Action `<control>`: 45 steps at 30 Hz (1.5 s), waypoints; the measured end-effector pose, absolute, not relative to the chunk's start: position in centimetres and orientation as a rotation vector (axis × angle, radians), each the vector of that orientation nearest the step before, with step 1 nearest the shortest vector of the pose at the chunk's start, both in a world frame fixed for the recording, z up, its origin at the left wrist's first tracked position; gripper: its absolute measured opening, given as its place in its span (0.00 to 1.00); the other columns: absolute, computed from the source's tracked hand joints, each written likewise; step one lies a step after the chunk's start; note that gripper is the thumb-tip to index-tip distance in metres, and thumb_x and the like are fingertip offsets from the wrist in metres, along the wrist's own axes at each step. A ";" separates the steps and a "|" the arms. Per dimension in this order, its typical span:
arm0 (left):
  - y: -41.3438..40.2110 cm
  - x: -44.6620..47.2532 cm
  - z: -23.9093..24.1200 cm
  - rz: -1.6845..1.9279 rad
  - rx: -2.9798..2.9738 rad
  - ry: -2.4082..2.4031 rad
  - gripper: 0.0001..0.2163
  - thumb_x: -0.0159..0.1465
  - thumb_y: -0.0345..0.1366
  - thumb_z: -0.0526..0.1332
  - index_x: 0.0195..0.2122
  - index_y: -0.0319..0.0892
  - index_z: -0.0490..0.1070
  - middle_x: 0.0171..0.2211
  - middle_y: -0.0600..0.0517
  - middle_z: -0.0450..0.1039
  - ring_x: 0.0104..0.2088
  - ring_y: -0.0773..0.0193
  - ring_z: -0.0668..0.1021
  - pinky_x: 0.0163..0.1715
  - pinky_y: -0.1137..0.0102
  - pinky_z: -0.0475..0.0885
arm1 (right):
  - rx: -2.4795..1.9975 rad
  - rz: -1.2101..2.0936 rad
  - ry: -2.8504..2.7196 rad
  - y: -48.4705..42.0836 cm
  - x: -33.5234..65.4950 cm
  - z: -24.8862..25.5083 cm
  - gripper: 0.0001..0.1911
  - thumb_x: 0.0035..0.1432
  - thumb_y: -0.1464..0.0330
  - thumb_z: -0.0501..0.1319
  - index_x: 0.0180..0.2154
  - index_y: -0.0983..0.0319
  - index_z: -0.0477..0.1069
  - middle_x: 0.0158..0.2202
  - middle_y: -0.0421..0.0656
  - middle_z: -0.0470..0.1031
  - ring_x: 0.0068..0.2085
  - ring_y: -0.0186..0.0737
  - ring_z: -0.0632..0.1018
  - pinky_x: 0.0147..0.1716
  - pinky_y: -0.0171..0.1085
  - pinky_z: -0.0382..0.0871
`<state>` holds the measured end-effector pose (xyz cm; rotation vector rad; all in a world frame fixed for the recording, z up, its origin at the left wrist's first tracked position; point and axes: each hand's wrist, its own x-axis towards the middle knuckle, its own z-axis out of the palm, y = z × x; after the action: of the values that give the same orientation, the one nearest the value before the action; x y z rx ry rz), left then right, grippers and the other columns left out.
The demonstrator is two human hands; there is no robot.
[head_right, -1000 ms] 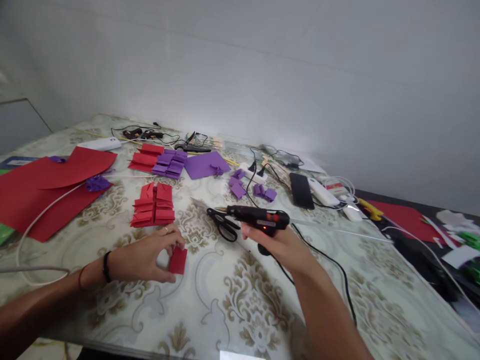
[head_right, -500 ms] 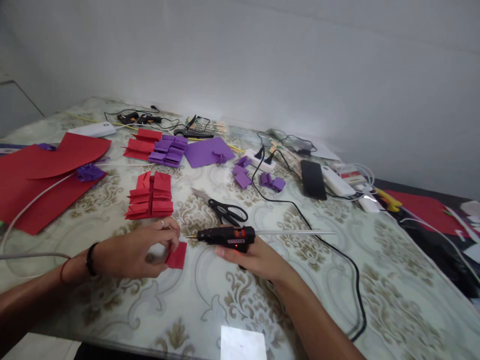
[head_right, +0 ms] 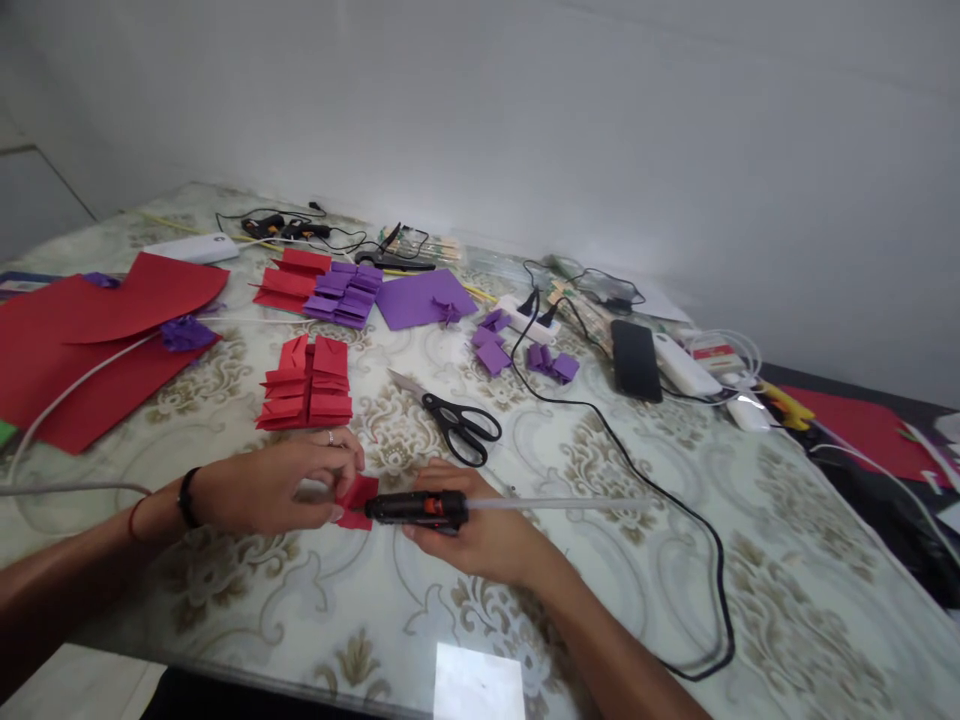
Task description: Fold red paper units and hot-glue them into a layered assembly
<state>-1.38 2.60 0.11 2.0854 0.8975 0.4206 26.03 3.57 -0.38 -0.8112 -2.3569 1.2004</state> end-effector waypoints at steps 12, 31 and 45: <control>2.3 -1.0 -0.3 0.473 2.083 0.943 0.07 0.58 0.23 0.60 0.34 0.42 0.70 0.41 0.50 0.72 0.40 0.62 0.75 0.42 0.69 0.73 | -0.813 1.129 -2.408 3.3 25.8 -0.7 0.16 0.63 0.69 0.63 0.24 0.57 0.61 0.25 0.37 0.67 0.30 0.40 0.69 0.43 0.44 0.71; 2.3 -1.0 -0.2 0.412 2.101 0.964 0.06 0.61 0.25 0.60 0.37 0.43 0.68 0.39 0.51 0.73 0.40 0.60 0.74 0.42 0.67 0.72 | -0.793 1.072 -2.388 3.4 26.2 -1.6 0.17 0.61 0.72 0.62 0.24 0.58 0.57 0.24 0.37 0.64 0.29 0.38 0.68 0.33 0.38 0.63; 2.3 -1.0 -0.5 0.424 2.130 0.953 0.09 0.58 0.23 0.60 0.36 0.43 0.68 0.42 0.51 0.72 0.42 0.59 0.75 0.44 0.66 0.71 | -0.895 0.950 -2.355 3.4 26.4 -2.3 0.11 0.59 0.72 0.63 0.25 0.58 0.66 0.25 0.39 0.70 0.31 0.41 0.74 0.35 0.39 0.71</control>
<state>-0.96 2.30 -0.49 2.1300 0.9525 0.4240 26.44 3.38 -2.27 -0.8951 -2.3551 0.9503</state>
